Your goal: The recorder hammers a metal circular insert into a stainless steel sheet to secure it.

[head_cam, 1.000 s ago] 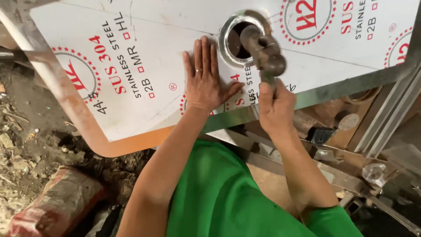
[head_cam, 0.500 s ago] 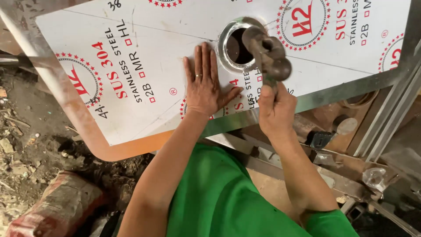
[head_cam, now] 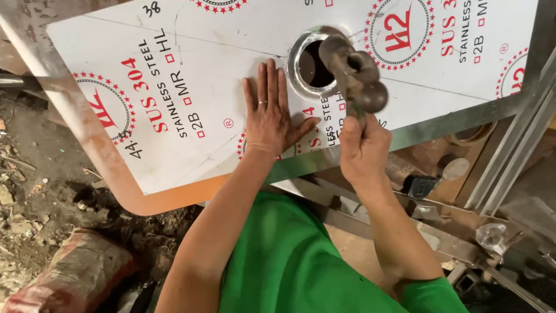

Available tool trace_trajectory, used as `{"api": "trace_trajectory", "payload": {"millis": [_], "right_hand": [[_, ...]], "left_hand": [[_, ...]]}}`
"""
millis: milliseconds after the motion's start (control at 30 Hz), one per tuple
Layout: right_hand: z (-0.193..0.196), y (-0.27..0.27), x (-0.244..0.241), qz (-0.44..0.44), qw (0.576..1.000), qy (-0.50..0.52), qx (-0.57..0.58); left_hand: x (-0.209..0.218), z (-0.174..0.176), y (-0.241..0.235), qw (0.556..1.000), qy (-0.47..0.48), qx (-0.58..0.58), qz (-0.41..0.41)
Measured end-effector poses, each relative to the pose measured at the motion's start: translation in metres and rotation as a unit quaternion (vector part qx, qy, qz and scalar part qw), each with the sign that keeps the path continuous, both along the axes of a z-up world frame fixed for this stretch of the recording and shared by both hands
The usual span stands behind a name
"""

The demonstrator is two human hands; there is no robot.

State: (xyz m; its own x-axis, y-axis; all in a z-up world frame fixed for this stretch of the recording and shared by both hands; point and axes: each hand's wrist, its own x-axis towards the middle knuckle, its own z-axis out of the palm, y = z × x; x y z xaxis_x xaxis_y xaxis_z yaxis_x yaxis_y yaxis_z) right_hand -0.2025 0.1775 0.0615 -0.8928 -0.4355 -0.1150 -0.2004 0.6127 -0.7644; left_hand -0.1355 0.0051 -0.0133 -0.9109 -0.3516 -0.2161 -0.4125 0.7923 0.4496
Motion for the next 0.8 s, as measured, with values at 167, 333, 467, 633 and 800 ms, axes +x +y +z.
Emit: {"api": "trace_trajectory", "payload": {"millis": [167,333,467,633,800], "right_hand": [[-0.060,0.002,-0.010,0.038,0.991,-0.009,0.129],[-0.032,-0.004,-0.008,0.038,0.987,-0.034,0.151],[-0.001,-0.001,0.004,-0.011,0.999,-0.030,0.013],[-0.064,0.005,-0.002,-0.009,0.999,-0.045,0.019],[-0.068,0.030,0.006,-0.020,0.984,-0.067,0.166]], "left_hand": [[-0.001,0.009,-0.001,1.000,-0.017,-0.017,-0.009],[-0.003,0.008,0.001,0.999,-0.040,-0.017,-0.013],[0.003,0.003,0.002,0.999,-0.045,-0.010,-0.015],[0.004,-0.002,0.001,1.000,0.001,-0.007,-0.013],[0.002,-0.001,0.006,0.999,-0.002,-0.042,-0.022]]}}
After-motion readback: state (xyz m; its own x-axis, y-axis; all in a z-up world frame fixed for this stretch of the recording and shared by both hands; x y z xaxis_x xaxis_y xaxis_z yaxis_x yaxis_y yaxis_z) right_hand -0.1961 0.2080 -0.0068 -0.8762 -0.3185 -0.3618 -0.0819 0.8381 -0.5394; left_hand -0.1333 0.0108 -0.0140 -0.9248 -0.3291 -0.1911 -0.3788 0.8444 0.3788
